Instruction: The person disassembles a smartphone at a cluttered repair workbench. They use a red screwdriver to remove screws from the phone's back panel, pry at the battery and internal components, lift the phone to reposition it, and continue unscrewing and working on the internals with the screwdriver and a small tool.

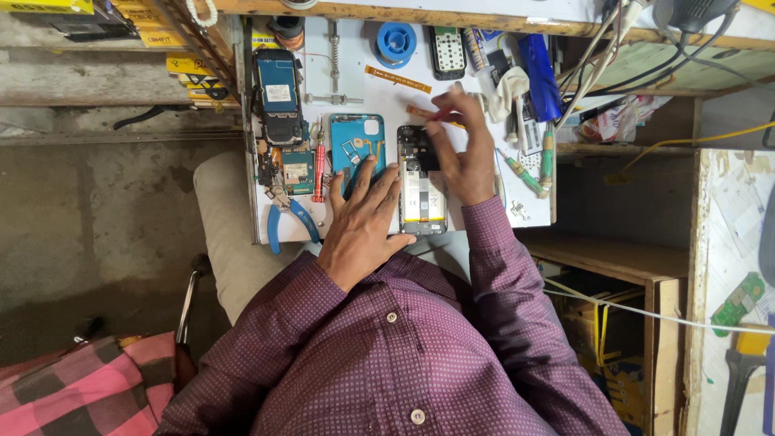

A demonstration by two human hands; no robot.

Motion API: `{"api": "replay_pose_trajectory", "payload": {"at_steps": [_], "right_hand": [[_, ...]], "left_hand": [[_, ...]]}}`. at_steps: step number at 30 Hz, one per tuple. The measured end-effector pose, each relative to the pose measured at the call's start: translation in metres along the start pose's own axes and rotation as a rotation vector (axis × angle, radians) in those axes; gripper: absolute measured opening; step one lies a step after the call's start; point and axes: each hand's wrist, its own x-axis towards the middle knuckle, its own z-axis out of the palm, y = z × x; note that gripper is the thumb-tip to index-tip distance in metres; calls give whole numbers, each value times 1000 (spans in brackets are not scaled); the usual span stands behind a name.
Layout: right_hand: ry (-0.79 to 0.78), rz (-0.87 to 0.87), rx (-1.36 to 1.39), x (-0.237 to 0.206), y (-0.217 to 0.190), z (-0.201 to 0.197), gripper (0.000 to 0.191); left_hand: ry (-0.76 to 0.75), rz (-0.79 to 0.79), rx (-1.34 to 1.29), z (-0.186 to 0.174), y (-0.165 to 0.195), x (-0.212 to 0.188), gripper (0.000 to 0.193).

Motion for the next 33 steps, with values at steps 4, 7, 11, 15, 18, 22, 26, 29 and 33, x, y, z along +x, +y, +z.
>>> {"api": "replay_pose_trajectory", "payload": {"at_steps": [4,7,11,15,18,22,26,29,33], "right_hand": [[-7,-74,-135,3,-10,2,53],[-35,-60,-139,5,-12,4,54],[-6,-29,-152,8,-10,4,54],[-53,-4,-114,7,-7,1,64],[9,-22,-111,8,-2,2,62],[-16,12,-46,3,1,0,69],[-4,22,54,3,6,3,66],[14,18,43,3,9,3,70],[17,17,92,2,11,4,73]], "left_hand": [[-1,1,2,-1,1,0,95],[8,6,3,-2,1,0,96],[-1,3,2,-1,0,0,96],[-8,5,4,-1,0,0,97],[0,13,6,-1,-1,1,95],[-18,4,12,0,0,1,96],[-4,15,22,-1,-2,0,96],[-3,20,11,-1,-2,0,96],[-8,24,14,0,-3,0,97]]}}
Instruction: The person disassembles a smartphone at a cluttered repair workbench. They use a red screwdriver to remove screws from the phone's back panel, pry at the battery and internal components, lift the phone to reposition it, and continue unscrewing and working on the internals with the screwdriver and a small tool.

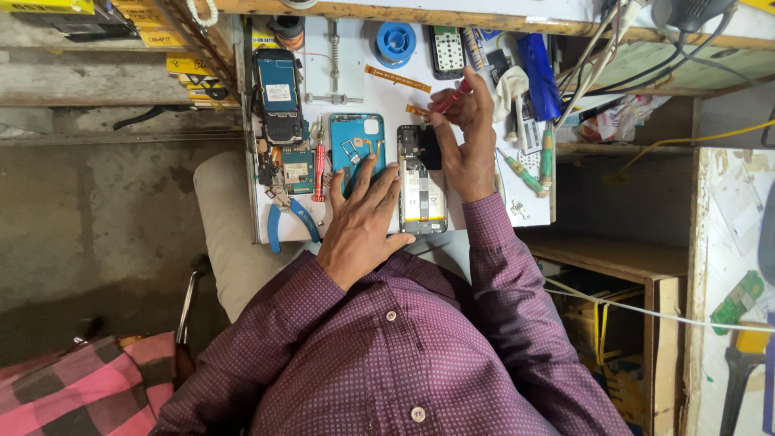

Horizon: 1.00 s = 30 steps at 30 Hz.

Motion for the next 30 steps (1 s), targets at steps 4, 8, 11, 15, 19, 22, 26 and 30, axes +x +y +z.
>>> {"api": "replay_pose_trajectory", "payload": {"at_steps": [4,8,11,15,19,22,26,30], "right_hand": [[24,66,51,0,2,0,79],[77,129,253,1,5,-2,77],[115,165,361,1,7,-5,79],[137,182,433,0,8,-7,80],[147,190,451,0,5,-8,79],[180,270,572,-1,-5,-6,80],[257,460,824,-10,-25,0,82],[272,527,933,-20,-40,5,81]], "left_hand": [[-9,-2,6,2,-1,0,98],[-8,-6,-2,3,-2,1,99],[-23,-18,-14,3,-2,1,98],[39,12,-59,2,-2,0,87],[253,11,-81,-1,-4,4,60],[368,-55,-142,-8,-6,11,29],[462,-105,-280,-20,-3,20,16],[451,-91,-367,-27,3,26,23]]}}
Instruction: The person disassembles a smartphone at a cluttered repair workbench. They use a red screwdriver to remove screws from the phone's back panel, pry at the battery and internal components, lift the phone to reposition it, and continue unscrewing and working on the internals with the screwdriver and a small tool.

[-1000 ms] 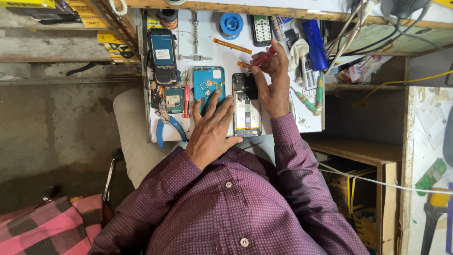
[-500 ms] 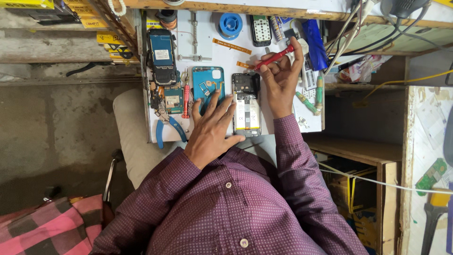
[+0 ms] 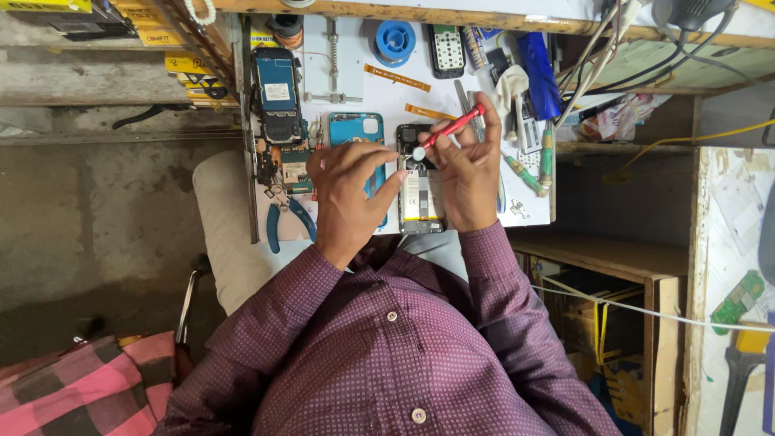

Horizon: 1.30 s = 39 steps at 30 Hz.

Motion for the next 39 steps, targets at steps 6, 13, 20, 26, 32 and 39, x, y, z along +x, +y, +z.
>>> {"api": "replay_pose_trajectory", "payload": {"at_steps": [6,13,20,26,32,39], "right_hand": [[3,6,-11,-8,1,3,84],[29,-51,-29,-7,-1,-3,84],[89,-116,-183,-4,-9,-21,82],[73,-201,-233,9,-2,-35,81],[-23,-287,-338,29,4,-38,82],[-95,-332,-399,43,11,-21,83]], "left_hand": [[21,67,120,1,4,-1,15],[38,80,166,-14,-11,-1,8],[-45,45,263,-27,-22,-17,10],[-73,104,315,-18,-32,-25,25],[-281,202,332,5,-24,-36,63],[-382,190,358,6,-16,-41,77]]}}
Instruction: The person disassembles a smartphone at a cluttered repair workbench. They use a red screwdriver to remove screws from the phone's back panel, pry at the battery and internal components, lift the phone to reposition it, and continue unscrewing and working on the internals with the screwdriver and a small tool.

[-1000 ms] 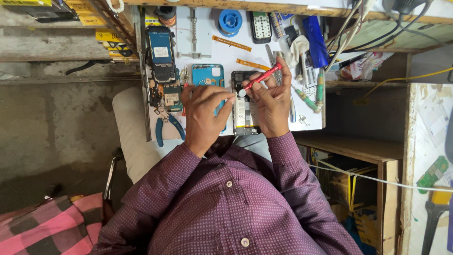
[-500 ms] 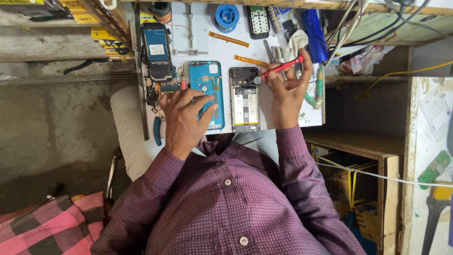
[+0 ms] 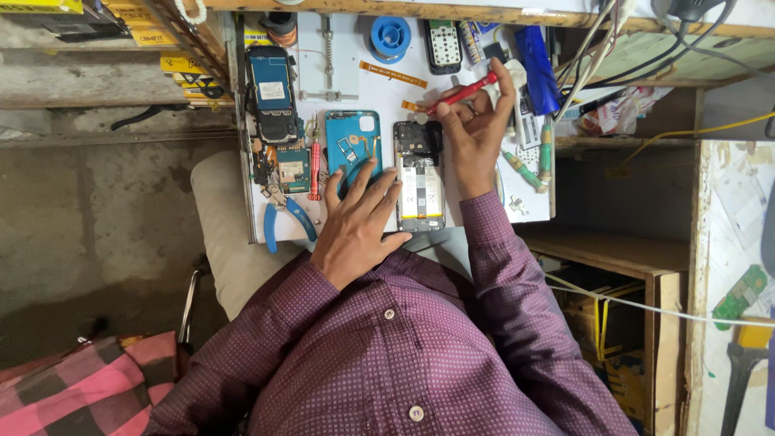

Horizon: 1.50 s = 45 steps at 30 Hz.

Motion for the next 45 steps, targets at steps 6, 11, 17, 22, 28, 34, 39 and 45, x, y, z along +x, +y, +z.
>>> {"api": "replay_pose_trajectory", "payload": {"at_steps": [6,11,17,22,28,34,39,45], "right_hand": [[-9,4,-25,3,-2,11,81],[-46,0,-44,5,-3,12,81],[-69,-8,-45,3,3,11,80],[-76,-25,-84,2,8,10,79],[-261,-152,-411,-2,-7,16,63],[-302,-271,-670,7,-20,28,45],[-319,-79,-466,9,-14,26,40],[-241,-169,-276,10,3,24,39]], "left_hand": [[8,7,8,1,-1,-1,78],[-10,-17,-9,4,-1,-1,77],[-14,-29,-17,6,-1,-1,76],[-16,-32,-19,6,-2,0,76],[-6,-28,-17,4,-1,-2,74],[3,-24,-11,5,-1,-1,74],[-12,-29,0,7,-2,0,75],[-9,-28,5,6,-2,-2,73]]}}
